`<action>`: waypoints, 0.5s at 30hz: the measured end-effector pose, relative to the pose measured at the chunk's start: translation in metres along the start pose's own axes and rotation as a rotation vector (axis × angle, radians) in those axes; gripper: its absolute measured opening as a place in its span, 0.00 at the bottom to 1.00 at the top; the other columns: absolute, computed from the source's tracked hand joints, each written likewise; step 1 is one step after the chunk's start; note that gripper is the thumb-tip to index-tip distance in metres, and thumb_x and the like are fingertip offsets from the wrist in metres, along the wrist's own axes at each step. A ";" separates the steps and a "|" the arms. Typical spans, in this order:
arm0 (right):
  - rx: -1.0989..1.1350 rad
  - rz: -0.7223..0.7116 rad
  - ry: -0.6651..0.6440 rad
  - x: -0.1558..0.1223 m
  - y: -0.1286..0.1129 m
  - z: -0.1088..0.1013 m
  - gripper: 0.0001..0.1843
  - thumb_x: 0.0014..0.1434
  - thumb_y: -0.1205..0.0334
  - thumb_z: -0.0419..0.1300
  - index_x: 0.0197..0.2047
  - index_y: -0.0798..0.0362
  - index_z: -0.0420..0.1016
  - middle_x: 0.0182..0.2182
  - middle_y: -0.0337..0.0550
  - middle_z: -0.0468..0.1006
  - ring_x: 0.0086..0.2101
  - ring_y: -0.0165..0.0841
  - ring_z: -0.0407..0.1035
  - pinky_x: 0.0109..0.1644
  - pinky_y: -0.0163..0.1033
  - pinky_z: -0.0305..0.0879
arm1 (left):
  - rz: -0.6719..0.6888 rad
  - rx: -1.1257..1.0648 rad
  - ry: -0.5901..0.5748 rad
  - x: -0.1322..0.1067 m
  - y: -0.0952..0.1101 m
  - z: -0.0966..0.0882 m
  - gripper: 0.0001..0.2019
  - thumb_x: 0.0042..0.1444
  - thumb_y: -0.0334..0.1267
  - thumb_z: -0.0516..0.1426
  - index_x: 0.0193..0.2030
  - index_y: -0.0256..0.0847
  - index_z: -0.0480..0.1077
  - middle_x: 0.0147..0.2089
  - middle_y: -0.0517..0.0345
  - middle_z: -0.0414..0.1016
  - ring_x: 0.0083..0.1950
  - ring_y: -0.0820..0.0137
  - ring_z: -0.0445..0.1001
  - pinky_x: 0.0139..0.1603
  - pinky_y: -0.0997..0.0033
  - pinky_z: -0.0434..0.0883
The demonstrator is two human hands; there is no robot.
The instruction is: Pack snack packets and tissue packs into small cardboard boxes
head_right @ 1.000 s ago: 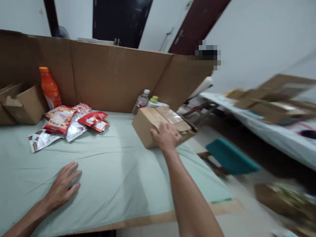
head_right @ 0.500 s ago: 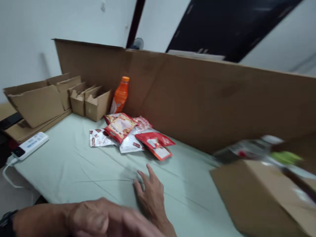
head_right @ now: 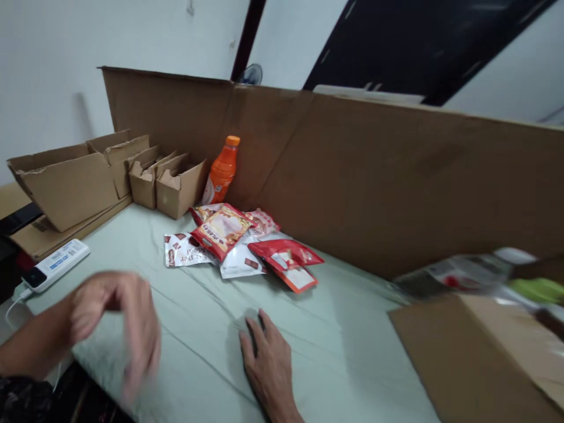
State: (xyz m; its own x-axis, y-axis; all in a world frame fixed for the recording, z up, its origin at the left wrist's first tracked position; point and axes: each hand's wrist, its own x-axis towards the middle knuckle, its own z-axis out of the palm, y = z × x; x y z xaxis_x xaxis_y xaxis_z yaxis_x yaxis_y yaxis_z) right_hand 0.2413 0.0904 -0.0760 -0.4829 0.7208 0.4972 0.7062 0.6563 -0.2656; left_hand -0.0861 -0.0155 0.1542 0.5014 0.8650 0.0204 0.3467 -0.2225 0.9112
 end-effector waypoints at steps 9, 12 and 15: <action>0.022 -0.039 0.086 -0.002 0.003 0.007 0.23 0.73 0.46 0.48 0.51 0.50 0.79 0.57 0.57 0.78 0.53 0.48 0.75 0.52 0.55 0.73 | -0.350 0.772 0.872 0.106 -0.059 -0.179 0.24 0.67 0.44 0.62 0.66 0.40 0.67 0.70 0.43 0.65 0.68 0.50 0.68 0.67 0.39 0.69; 0.043 -0.037 0.091 -0.001 0.002 0.006 0.21 0.73 0.47 0.50 0.52 0.50 0.78 0.56 0.56 0.80 0.54 0.48 0.75 0.53 0.55 0.71 | -0.500 0.824 0.783 0.130 -0.073 -0.201 0.20 0.69 0.44 0.61 0.63 0.39 0.70 0.63 0.46 0.72 0.59 0.56 0.75 0.58 0.47 0.76; 0.051 -0.018 0.085 0.001 0.000 0.005 0.19 0.72 0.49 0.51 0.52 0.49 0.79 0.56 0.55 0.80 0.54 0.47 0.75 0.54 0.54 0.71 | -0.602 0.849 0.706 0.140 -0.079 -0.201 0.18 0.69 0.44 0.62 0.61 0.38 0.71 0.60 0.47 0.74 0.56 0.58 0.77 0.55 0.51 0.78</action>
State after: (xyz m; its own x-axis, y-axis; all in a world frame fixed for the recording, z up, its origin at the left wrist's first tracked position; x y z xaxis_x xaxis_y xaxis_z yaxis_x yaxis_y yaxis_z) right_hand 0.2388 0.0923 -0.0795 -0.4481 0.6883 0.5704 0.6690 0.6814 -0.2967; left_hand -0.2029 0.2137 0.1680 -0.3544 0.9232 0.1486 0.9042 0.2979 0.3059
